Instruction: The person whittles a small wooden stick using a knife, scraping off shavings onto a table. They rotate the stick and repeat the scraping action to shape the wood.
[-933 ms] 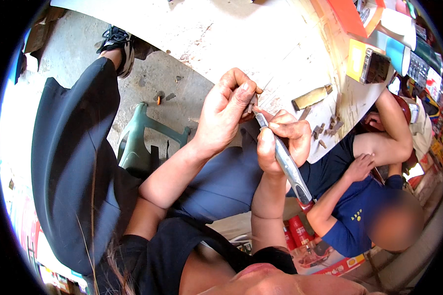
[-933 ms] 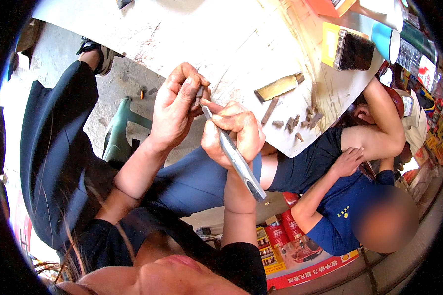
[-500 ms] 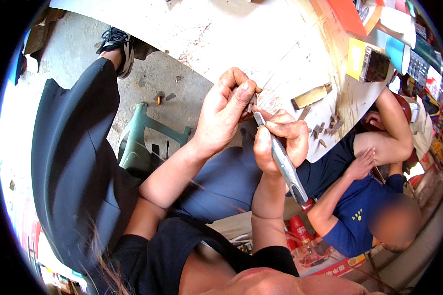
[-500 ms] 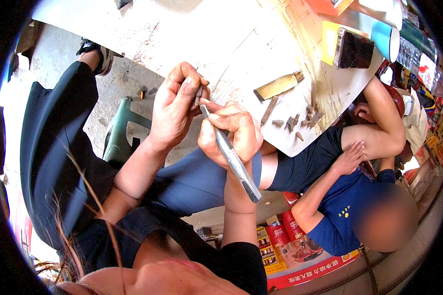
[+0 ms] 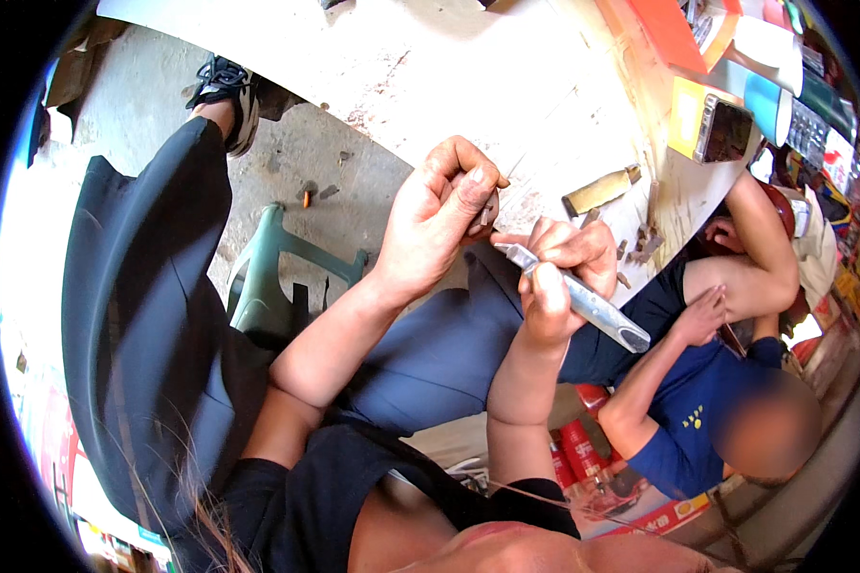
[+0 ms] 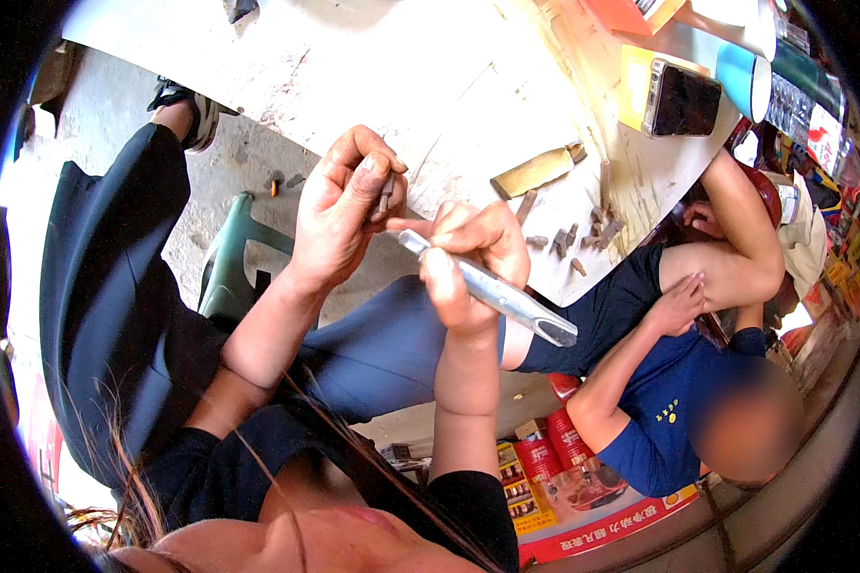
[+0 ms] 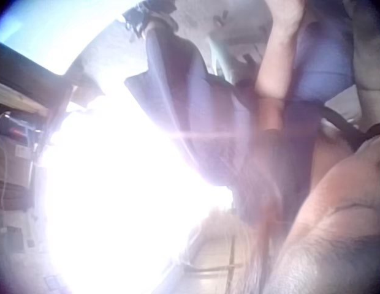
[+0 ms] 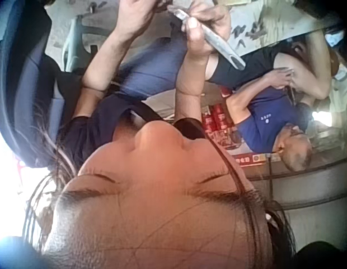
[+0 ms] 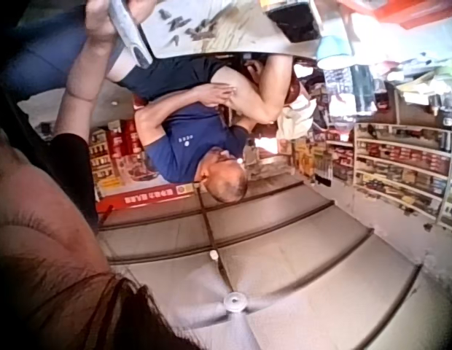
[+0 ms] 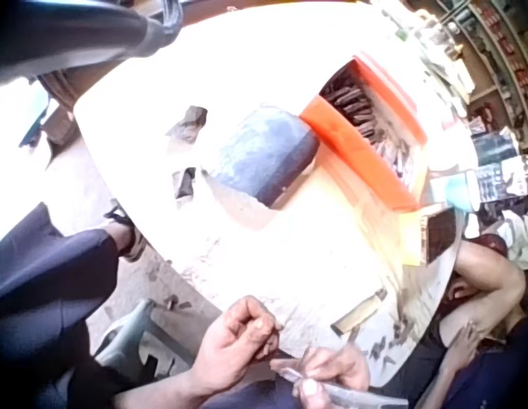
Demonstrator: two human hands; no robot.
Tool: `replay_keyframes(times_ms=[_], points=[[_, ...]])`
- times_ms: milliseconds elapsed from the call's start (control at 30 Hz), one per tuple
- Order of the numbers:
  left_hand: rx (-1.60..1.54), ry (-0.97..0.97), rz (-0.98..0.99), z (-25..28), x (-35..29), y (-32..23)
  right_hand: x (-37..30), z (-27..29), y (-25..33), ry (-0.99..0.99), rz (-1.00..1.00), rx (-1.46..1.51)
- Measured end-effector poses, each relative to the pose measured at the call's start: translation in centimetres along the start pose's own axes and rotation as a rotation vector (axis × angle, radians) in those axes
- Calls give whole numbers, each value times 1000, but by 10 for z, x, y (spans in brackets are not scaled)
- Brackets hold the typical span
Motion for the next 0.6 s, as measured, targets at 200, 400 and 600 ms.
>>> replay_keyframes(times_ms=[200,400,600], points=[[73,-1,-28,0,0,-2,-3,-14,-4,69,-5,-93],[66,46,1,0,-1,0,-3,-10,-2,43,12,-93],[-4,50,23,1,-1,0,-3,-9,-3,40,9,-89]])
Point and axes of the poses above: each hand's wrist, its own x-axis towards the middle knuckle, its own z-axis out of the back of the hand, y = z × x, the point moved 9 cm from there along x, towards the middle knuckle, and after that the axes turned 8 degrees about -x, right-handed, at the moved point
